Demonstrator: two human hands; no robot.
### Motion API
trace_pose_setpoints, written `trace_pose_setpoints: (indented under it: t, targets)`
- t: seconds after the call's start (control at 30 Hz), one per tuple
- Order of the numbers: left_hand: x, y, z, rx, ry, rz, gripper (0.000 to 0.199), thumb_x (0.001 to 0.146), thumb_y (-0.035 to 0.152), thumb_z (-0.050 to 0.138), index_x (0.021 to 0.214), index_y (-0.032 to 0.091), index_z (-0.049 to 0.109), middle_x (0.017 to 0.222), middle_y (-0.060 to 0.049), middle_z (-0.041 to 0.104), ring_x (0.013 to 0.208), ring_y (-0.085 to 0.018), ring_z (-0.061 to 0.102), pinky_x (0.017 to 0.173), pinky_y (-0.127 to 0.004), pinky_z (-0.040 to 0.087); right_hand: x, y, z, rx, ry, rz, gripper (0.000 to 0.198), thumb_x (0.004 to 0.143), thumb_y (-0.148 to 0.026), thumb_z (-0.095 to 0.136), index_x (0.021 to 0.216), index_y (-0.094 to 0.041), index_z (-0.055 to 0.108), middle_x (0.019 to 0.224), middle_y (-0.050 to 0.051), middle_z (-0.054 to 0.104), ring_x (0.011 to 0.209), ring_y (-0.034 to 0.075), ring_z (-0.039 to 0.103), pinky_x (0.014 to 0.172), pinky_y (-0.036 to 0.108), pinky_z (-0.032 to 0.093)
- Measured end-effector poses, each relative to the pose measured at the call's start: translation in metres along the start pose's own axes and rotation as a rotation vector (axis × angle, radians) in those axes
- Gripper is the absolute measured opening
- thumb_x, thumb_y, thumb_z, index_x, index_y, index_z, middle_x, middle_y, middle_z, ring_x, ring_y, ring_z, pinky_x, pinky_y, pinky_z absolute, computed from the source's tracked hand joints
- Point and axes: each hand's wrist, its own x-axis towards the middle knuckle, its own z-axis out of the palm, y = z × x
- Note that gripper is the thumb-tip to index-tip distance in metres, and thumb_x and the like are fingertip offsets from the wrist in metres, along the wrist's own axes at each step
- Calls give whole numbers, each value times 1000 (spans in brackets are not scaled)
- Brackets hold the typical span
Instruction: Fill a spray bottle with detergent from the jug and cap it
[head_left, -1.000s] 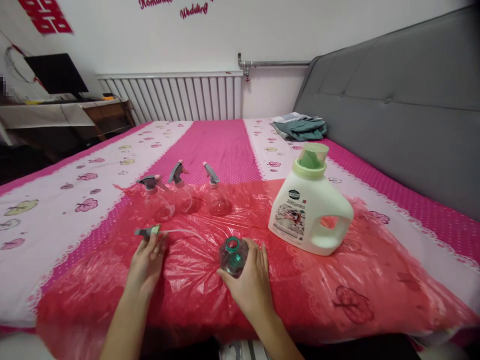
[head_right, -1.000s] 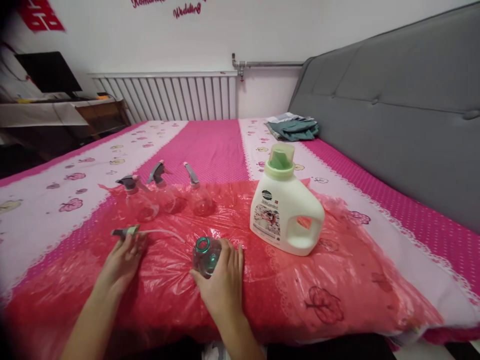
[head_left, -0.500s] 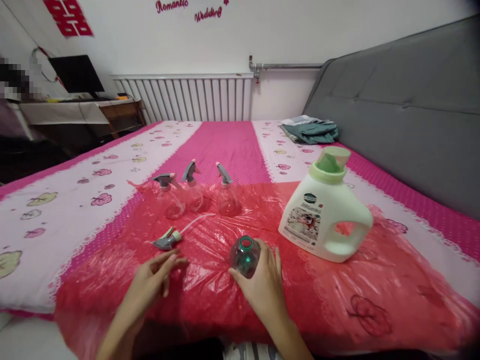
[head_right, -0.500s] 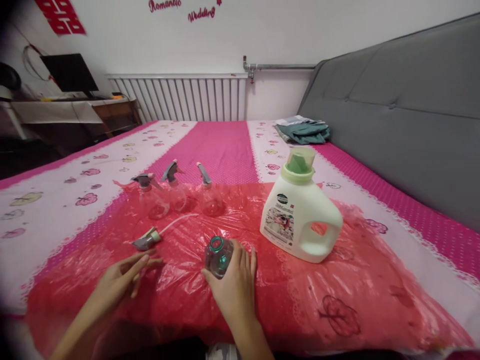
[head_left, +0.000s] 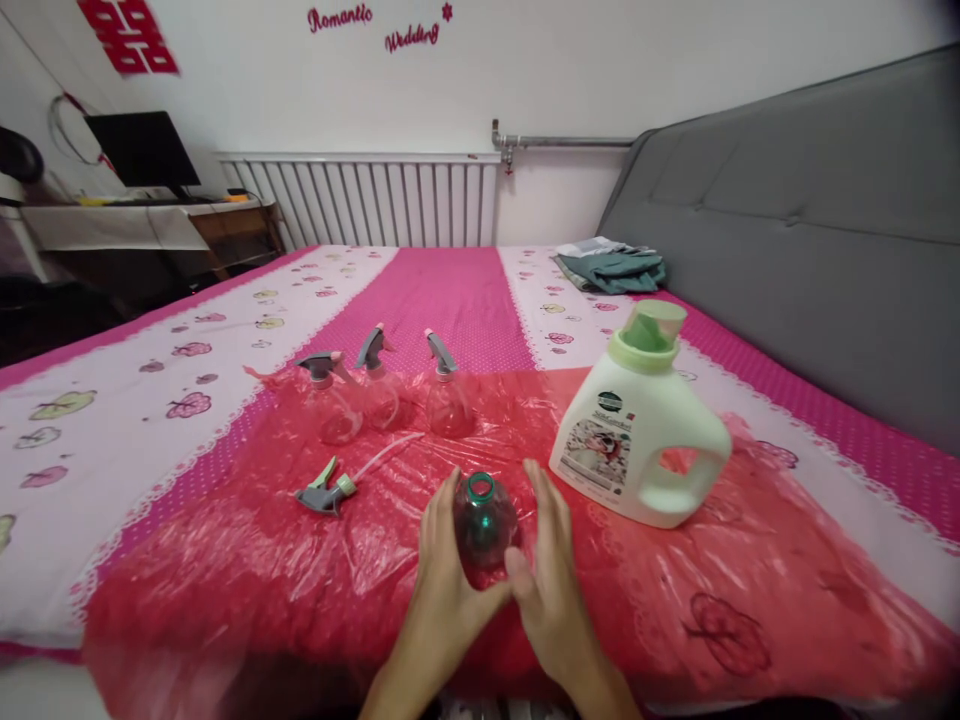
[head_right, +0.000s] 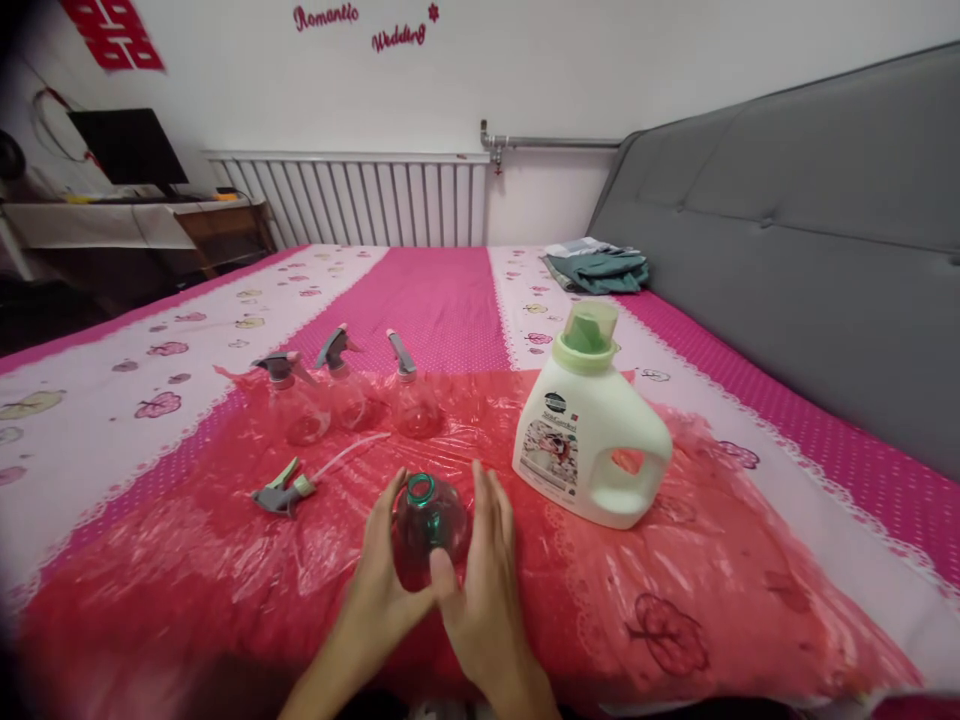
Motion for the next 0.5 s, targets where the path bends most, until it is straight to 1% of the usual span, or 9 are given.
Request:
trace_pose_setpoints:
  t: [0.07, 0.1, 0.17, 0.2, 0.27, 0.3, 0.37, 0.4, 0.5]
  targets:
    - [-1, 1, 10, -3, 71, -16, 104, 76, 35, 89, 162, 29, 31, 166, -18, 41, 157, -42, 37, 128, -69, 28, 1, 0, -21, 70, 82, -39, 68, 108, -42, 41, 170, -32, 16, 175, 10, 30, 162, 31, 26, 128, 66, 29]
    - [-2, 2, 13, -13, 98, -33, 104, 76, 35, 88, 162, 29, 30, 166, -17, 41, 156, -42, 38, 128, -69, 29, 3, 1, -33, 92, 153, -39, 66, 108, -40, 43, 169, -32, 21, 173, 10, 33, 162, 31, 28, 128, 66, 28]
    - [-4, 1, 15, -28, 155, -76, 98, 78, 36, 85, 161, 28, 32, 164, -17, 42, 152, -43, 44, 126, -69, 33, 11, 9, -59, 94, 358, -7, 62, 104, -35, 55, 163, -29, 37, 167, 12, 43, 158, 31, 36, 128, 64, 29]
    - [-5, 1, 14, -28, 187, -95, 93, 80, 37, 83, 159, 27, 34, 162, -18, 44, 149, -43, 46, 124, -69, 36, 17, 15, -73, 78, 500, -6, 61, 99, -35, 64, 157, -26, 45, 161, 13, 50, 154, 32, 43, 127, 64, 31]
    - [-8, 1, 14, -11, 240, -118, 83, 83, 39, 79, 154, 24, 40, 158, -19, 47, 145, -43, 50, 121, -69, 39, 32, 32, -101, 89, 779, -9, 63, 92, -38, 73, 149, -21, 51, 152, 17, 56, 144, 33, 54, 123, 61, 39]
    - [-9, 0, 13, -2, 264, -127, 78, 84, 40, 77, 151, 23, 42, 155, -18, 49, 143, -42, 51, 121, -69, 39, 40, 42, -114, 77, 832, 3, 68, 90, -42, 75, 149, -20, 49, 154, 18, 54, 146, 32, 53, 125, 59, 38]
    - [-11, 0, 14, -3, 294, -144, 69, 87, 40, 75, 147, 23, 46, 151, -17, 51, 138, -40, 53, 119, -69, 40, 53, 65, -133, 73, 830, 63, 82, 82, -48, 82, 151, -18, 47, 159, 20, 49, 150, 32, 47, 127, 58, 33]
    - [-11, 0, 14, -11, 301, -151, 65, 87, 40, 74, 145, 24, 48, 149, -16, 52, 136, -39, 55, 118, -68, 41, 59, 75, -139, 88, 780, 109, 88, 79, -51, 84, 152, -18, 47, 160, 20, 48, 151, 33, 46, 127, 59, 33]
    - [-12, -3, 13, -42, 306, -166, 63, 85, 39, 77, 141, 24, 52, 144, -15, 56, 128, -37, 61, 115, -64, 46, 72, 99, -145, 150, 638, 219, 92, 77, -60, 82, 152, -20, 46, 156, 21, 53, 138, 34, 59, 117, 57, 46]
